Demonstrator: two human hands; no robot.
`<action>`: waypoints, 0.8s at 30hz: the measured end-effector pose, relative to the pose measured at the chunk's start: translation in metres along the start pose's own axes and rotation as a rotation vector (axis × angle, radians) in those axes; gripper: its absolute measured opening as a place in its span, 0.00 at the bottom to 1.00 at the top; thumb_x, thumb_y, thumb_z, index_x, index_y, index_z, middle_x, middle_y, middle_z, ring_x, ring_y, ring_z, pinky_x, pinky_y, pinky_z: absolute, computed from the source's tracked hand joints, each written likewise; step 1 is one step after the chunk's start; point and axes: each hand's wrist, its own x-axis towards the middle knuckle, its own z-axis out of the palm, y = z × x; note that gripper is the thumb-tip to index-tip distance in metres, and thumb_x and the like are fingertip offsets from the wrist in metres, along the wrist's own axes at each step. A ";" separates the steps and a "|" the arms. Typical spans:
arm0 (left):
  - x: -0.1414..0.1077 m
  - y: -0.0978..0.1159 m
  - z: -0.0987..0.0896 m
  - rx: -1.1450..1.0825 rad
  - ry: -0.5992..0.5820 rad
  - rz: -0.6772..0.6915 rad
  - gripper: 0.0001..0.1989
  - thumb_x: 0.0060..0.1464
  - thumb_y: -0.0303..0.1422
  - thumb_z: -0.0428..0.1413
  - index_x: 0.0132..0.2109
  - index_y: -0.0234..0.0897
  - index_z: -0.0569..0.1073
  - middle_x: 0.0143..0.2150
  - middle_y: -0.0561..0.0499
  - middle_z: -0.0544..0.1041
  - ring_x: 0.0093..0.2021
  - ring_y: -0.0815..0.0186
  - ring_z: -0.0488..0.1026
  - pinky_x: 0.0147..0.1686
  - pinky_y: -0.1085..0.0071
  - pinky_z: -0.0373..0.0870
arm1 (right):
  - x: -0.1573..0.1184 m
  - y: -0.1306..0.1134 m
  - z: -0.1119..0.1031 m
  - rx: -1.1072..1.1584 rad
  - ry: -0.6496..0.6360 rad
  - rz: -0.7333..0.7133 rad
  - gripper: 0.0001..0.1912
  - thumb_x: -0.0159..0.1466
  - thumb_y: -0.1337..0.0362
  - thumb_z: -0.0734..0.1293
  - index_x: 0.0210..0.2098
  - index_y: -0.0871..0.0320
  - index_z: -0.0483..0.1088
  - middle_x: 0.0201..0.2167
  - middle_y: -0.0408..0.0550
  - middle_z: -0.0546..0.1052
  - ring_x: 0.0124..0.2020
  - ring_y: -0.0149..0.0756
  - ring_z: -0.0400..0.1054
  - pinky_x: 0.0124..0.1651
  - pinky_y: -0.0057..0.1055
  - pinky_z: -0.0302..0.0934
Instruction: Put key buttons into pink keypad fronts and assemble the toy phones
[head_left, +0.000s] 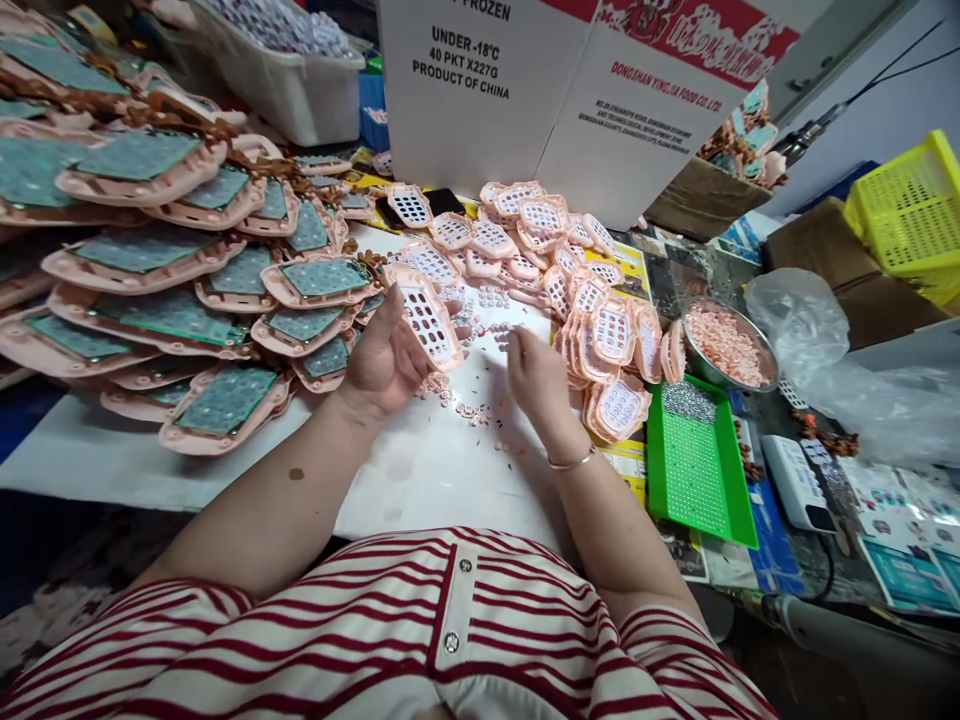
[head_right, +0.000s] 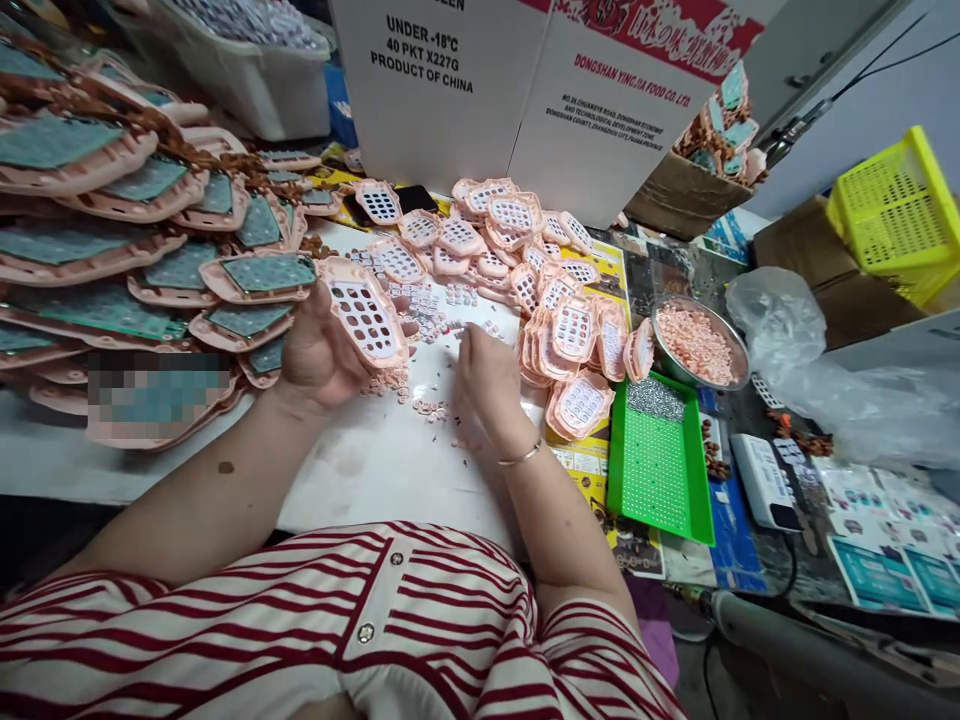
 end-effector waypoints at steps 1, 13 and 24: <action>-0.001 0.000 0.000 -0.005 -0.008 -0.020 0.35 0.52 0.54 0.60 0.61 0.40 0.68 0.50 0.44 0.79 0.52 0.51 0.78 0.47 0.57 0.78 | -0.002 0.003 -0.005 0.250 0.057 0.092 0.16 0.71 0.59 0.57 0.42 0.60 0.72 0.35 0.54 0.79 0.38 0.40 0.75 0.45 0.37 0.66; -0.009 -0.024 -0.003 0.028 -0.123 -0.227 0.32 0.50 0.55 0.61 0.55 0.40 0.73 0.46 0.43 0.81 0.49 0.45 0.79 0.47 0.46 0.76 | -0.033 -0.004 -0.011 1.299 0.053 0.351 0.17 0.60 0.48 0.70 0.39 0.54 0.73 0.33 0.42 0.79 0.32 0.31 0.77 0.38 0.31 0.74; -0.013 -0.031 -0.005 -0.062 -0.144 -0.284 0.31 0.42 0.52 0.68 0.49 0.38 0.77 0.43 0.49 0.82 0.47 0.56 0.79 0.48 0.61 0.76 | -0.050 -0.010 -0.009 0.116 0.248 -0.581 0.19 0.71 0.68 0.56 0.57 0.59 0.70 0.56 0.55 0.77 0.56 0.38 0.72 0.55 0.39 0.68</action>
